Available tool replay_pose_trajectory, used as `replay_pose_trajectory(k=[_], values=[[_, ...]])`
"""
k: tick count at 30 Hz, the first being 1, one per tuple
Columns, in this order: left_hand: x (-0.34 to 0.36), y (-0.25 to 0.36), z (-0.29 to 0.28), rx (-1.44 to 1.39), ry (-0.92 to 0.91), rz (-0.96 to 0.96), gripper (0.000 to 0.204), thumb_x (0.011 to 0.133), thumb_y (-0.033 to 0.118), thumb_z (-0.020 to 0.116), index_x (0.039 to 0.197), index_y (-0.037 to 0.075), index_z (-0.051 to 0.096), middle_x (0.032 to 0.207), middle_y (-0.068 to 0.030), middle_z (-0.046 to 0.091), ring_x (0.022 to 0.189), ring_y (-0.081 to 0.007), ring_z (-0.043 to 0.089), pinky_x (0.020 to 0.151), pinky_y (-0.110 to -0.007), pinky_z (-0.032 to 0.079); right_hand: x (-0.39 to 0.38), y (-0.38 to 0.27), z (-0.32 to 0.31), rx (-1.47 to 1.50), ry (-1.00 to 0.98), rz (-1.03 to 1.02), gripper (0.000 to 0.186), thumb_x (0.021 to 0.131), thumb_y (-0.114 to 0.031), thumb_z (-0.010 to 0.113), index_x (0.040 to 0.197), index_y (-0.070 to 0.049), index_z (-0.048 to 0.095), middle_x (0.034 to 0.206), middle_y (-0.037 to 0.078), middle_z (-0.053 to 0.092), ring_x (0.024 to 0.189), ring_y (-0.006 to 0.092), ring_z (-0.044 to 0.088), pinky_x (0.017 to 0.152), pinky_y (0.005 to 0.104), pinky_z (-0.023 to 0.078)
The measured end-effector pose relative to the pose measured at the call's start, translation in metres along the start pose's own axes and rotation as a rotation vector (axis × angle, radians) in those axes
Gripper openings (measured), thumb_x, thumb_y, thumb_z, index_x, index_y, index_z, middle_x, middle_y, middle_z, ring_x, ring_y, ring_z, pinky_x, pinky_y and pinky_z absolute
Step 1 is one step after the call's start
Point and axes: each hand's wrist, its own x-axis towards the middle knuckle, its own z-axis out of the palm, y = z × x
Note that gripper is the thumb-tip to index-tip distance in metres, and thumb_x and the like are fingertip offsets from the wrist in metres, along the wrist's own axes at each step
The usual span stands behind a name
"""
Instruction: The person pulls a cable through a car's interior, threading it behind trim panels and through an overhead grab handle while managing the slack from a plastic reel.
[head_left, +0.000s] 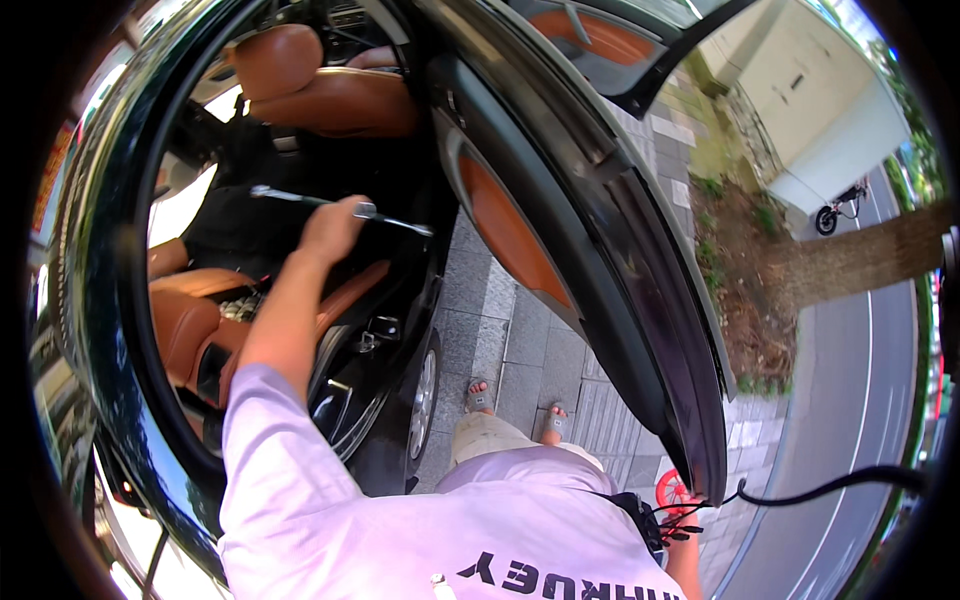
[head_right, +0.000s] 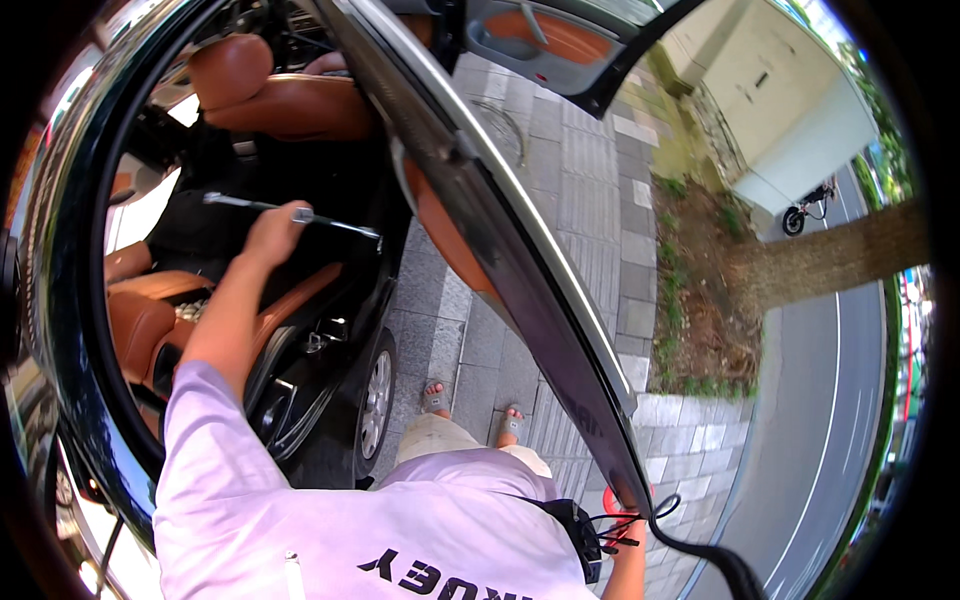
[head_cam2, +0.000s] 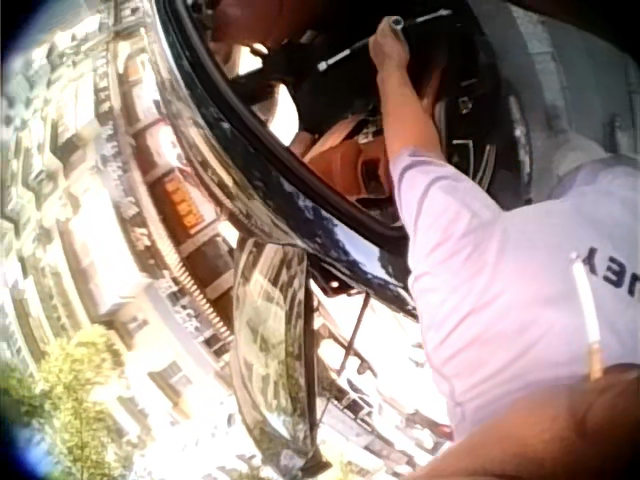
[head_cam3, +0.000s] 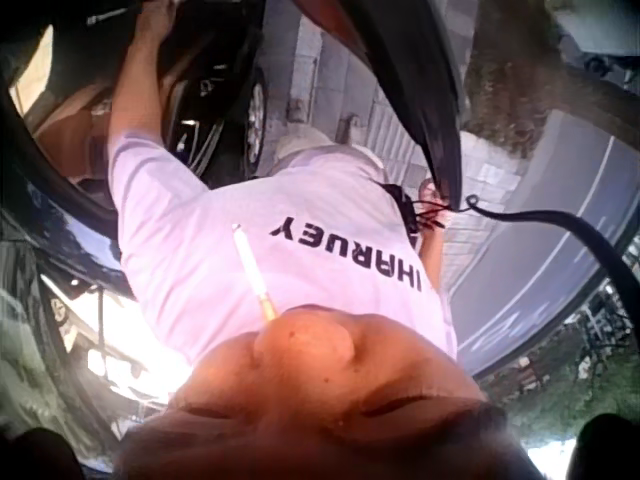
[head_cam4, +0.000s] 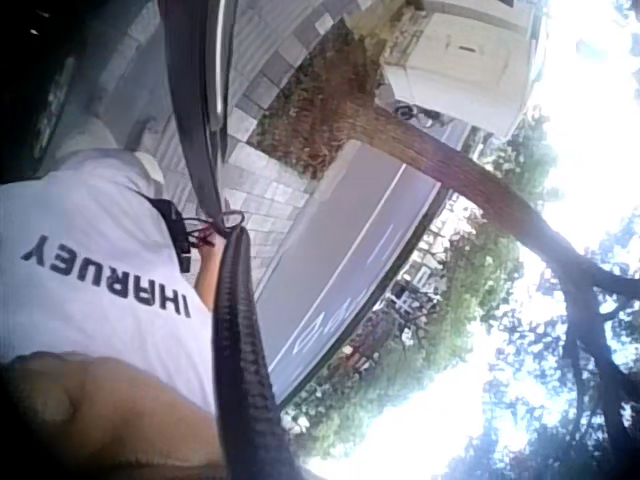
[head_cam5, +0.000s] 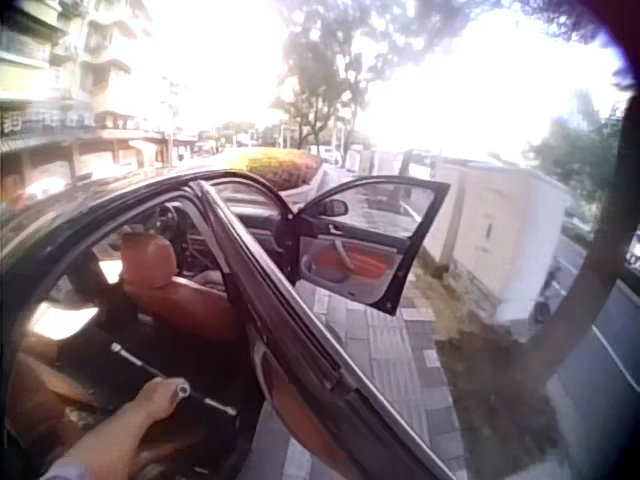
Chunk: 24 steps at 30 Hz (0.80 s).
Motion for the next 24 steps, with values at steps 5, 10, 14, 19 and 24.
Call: replay_pose_trajectory(k=[5,10,14,19,24], values=[[-0.014,-0.146,-0.003,0.210,0.180,-0.657,0.046,0.109,0.015,0.032,0.154,0.009,0.043,0.148,-0.0233,0.059,0.135,-0.0441,0.057,0.113,-0.050,0.047,-0.025,0.019,0.024,0.051,-0.044,-0.203,0.047,0.083,-0.056,0.083,0.069,-0.025,0.050,0.053,-0.005,0.044,0.044,0.0137,0.050,0.041,0.0280,0.037],[-0.061,-0.165,0.050,0.342,-0.262,-0.704,0.043,0.093,0.006,0.057,0.134,-0.001,0.062,0.139,-0.0296,0.062,0.132,-0.0437,0.059,0.110,-0.050,0.051,-0.003,0.027,0.000,0.123,-0.039,-0.118,0.044,0.085,-0.056,0.080,0.075,-0.024,0.052,0.053,-0.005,0.043,0.045,0.0159,0.051,0.040,0.0291,0.036],[-0.093,-0.013,0.081,0.189,-0.040,-0.499,0.041,0.096,0.007,0.049,0.134,0.003,0.062,0.134,-0.0261,0.065,0.126,-0.0447,0.061,0.107,-0.052,0.051,0.010,0.015,-0.011,0.138,0.031,-0.014,0.049,0.095,-0.054,0.067,0.067,-0.019,0.049,0.054,-0.003,0.045,0.045,0.0152,0.047,0.040,0.0289,0.036],[-0.185,0.085,0.162,0.002,0.196,-0.165,0.031,0.095,0.006,0.054,0.122,0.004,0.070,0.121,-0.0220,0.071,0.112,-0.0435,0.068,0.097,-0.052,0.055,0.039,-0.023,-0.018,0.169,-0.138,-0.084,0.047,0.099,-0.052,0.064,0.068,-0.019,0.050,0.055,-0.002,0.045,0.047,0.0148,0.046,0.043,0.0295,0.037],[-0.285,0.187,0.228,-0.082,0.020,-0.116,0.027,0.091,0.008,0.061,0.116,0.007,0.073,0.118,-0.0189,0.072,0.108,-0.0407,0.068,0.094,-0.049,0.056,0.088,-0.041,-0.050,0.207,-0.281,-0.123,0.038,0.095,-0.047,0.074,0.077,-0.019,0.054,0.057,-0.004,0.044,0.050,0.0142,0.048,0.043,0.0292,0.034]])
